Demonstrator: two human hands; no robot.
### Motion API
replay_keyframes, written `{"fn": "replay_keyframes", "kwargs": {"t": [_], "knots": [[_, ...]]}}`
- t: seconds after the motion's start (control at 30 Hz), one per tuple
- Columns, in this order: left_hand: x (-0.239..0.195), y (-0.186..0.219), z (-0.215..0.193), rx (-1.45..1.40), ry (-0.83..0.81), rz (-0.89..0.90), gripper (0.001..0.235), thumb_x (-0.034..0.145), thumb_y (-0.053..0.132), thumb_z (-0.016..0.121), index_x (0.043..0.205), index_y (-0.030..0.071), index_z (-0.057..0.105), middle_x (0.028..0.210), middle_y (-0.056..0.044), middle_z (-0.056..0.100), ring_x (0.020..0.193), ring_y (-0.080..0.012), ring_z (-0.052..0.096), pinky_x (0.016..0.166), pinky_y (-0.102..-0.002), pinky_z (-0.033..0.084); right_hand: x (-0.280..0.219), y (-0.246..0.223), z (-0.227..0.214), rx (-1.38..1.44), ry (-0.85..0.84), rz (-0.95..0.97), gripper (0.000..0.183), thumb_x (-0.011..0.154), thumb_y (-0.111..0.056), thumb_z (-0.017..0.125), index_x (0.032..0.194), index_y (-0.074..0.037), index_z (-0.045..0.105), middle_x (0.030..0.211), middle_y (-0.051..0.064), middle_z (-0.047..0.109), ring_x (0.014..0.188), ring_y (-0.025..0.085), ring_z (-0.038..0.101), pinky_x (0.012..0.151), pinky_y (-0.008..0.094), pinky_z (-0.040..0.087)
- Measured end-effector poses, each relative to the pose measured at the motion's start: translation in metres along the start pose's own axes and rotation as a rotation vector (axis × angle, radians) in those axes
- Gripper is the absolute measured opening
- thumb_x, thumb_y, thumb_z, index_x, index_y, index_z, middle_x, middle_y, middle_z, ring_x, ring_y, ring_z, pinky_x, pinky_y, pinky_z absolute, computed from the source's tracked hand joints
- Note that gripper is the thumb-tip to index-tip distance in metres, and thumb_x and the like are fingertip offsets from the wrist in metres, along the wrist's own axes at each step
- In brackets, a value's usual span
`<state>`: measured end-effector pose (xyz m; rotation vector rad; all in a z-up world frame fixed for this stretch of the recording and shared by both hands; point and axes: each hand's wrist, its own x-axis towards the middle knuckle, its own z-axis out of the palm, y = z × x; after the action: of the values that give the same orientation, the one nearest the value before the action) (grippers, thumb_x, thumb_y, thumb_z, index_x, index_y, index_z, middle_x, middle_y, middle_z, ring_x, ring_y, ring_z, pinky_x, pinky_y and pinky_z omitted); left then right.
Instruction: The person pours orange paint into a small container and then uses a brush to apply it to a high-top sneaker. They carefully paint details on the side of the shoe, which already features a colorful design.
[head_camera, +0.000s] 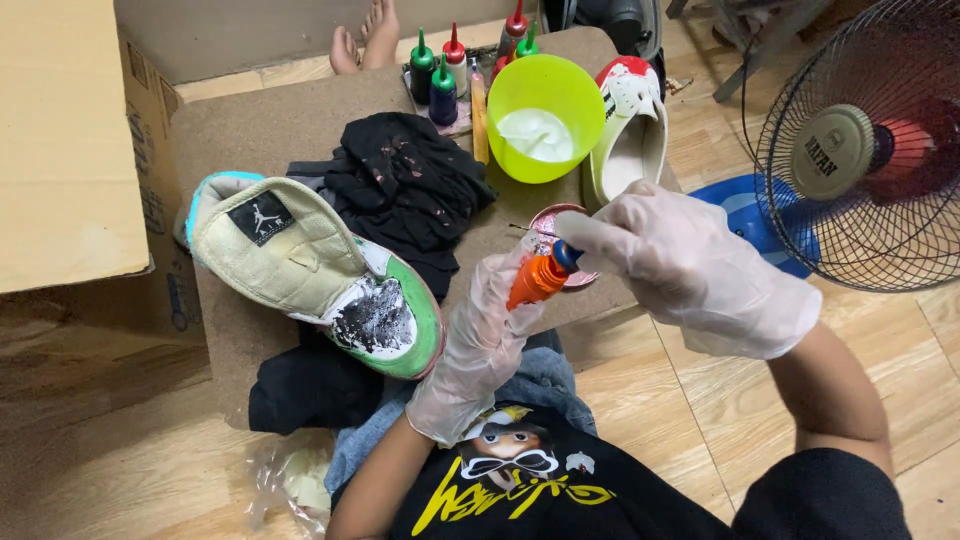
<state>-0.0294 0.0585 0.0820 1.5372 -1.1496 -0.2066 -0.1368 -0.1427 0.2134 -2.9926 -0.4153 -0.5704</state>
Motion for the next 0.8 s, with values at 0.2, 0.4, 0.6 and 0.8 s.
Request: {"fn": "replay_keyframes", "kwargs": {"t": [0.2,0.4,0.6,0.8], "knots": [[0.001,0.009,-0.006,-0.046,-0.053,-0.036,0.050,0.103,0.020,0.053,0.150,0.004,0.042,0.131,-0.015,0.053,0.106,-0.0243,0.063,0.091,-0.032,0.053,0.010,-0.004,-0.013,-0.015,-0.146,-0.059,0.051,0.087,-0.005,0.066,0.137,-0.009,0.057,0.097,0.009,0.058,0.082,0.026,0.059,0.061,0.034,0.051],[0.000,0.009,-0.007,-0.064,-0.069,0.010,0.051,0.106,0.026,0.049,0.152,0.006,0.039,0.132,-0.013,0.053,0.111,-0.0236,0.061,0.097,-0.032,0.051,0.003,0.009,-0.002,-0.058,-0.218,-0.055,0.055,0.080,-0.009,0.067,0.133,-0.022,0.061,0.096,0.002,0.059,0.082,0.024,0.055,0.068,0.036,0.050],[-0.002,0.010,-0.008,-0.112,-0.058,0.023,0.050,0.107,0.027,0.047,0.151,0.004,0.040,0.132,-0.016,0.052,0.109,-0.0257,0.060,0.098,-0.035,0.050,0.012,-0.003,-0.017,0.004,-0.088,-0.153,0.051,0.087,0.001,0.064,0.136,-0.011,0.060,0.090,0.005,0.056,0.078,0.023,0.052,0.061,0.034,0.049],[-0.016,-0.012,0.007,-0.284,-0.020,-0.043,0.054,0.106,0.023,0.050,0.151,0.001,0.031,0.148,-0.019,0.046,0.137,-0.0296,0.053,0.119,-0.038,0.042,0.018,-0.010,-0.025,0.104,-0.067,-0.177,0.042,0.085,0.002,0.066,0.125,-0.009,0.060,0.087,0.005,0.055,0.073,0.022,0.053,0.060,0.036,0.046]]}}
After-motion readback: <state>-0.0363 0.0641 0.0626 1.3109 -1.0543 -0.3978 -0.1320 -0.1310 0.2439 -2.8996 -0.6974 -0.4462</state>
